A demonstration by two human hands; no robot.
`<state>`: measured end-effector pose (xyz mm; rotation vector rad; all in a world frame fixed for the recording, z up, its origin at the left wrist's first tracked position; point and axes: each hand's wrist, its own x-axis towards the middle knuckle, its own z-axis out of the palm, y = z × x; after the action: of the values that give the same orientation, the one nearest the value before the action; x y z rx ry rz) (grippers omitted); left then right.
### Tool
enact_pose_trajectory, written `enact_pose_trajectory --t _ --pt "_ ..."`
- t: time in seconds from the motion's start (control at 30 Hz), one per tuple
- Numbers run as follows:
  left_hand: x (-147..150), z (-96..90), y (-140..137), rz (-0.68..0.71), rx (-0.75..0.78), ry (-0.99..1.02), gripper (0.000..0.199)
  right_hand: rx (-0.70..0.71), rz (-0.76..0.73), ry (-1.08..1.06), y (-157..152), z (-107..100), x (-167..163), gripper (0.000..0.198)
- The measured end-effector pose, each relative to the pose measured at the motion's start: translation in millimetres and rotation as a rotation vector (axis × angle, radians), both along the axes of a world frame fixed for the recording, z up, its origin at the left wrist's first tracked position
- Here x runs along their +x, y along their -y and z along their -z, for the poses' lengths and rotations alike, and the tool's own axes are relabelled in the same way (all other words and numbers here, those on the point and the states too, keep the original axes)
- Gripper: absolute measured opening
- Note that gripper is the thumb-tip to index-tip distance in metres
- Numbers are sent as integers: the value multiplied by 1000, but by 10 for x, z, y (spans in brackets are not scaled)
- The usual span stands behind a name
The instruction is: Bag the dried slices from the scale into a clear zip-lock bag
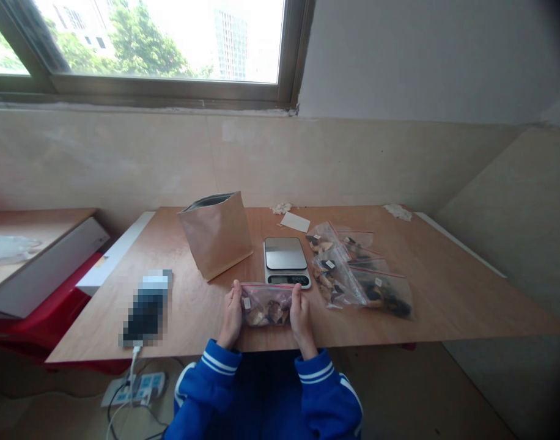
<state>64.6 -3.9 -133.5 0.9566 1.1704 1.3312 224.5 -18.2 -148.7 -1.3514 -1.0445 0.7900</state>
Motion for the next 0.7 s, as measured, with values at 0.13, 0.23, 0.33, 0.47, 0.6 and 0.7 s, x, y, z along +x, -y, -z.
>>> enact_pose_trajectory --t 0.13,0.23,0.33,0.47,0.6,0.7 --pt "2 -82 29 -1 -16 -44 66 -53 20 -26 20 -53 2 65" --pt "-8 -74 27 -41 -49 -64 69 -26 -33 -68 21 -75 9 65" --pt "-38 1 -3 -112 -73 -3 71 -52 -15 -102 9 -65 16 66" --pt "-78 70 -47 -65 -11 170 75 -49 253 -182 18 -10 31 62" --pt "-85 50 -54 -5 22 130 74 5 595 -353 30 11 187 62" --pt "-81 33 -52 42 16 82 74 137 700 -317 -114 -79 504 66"
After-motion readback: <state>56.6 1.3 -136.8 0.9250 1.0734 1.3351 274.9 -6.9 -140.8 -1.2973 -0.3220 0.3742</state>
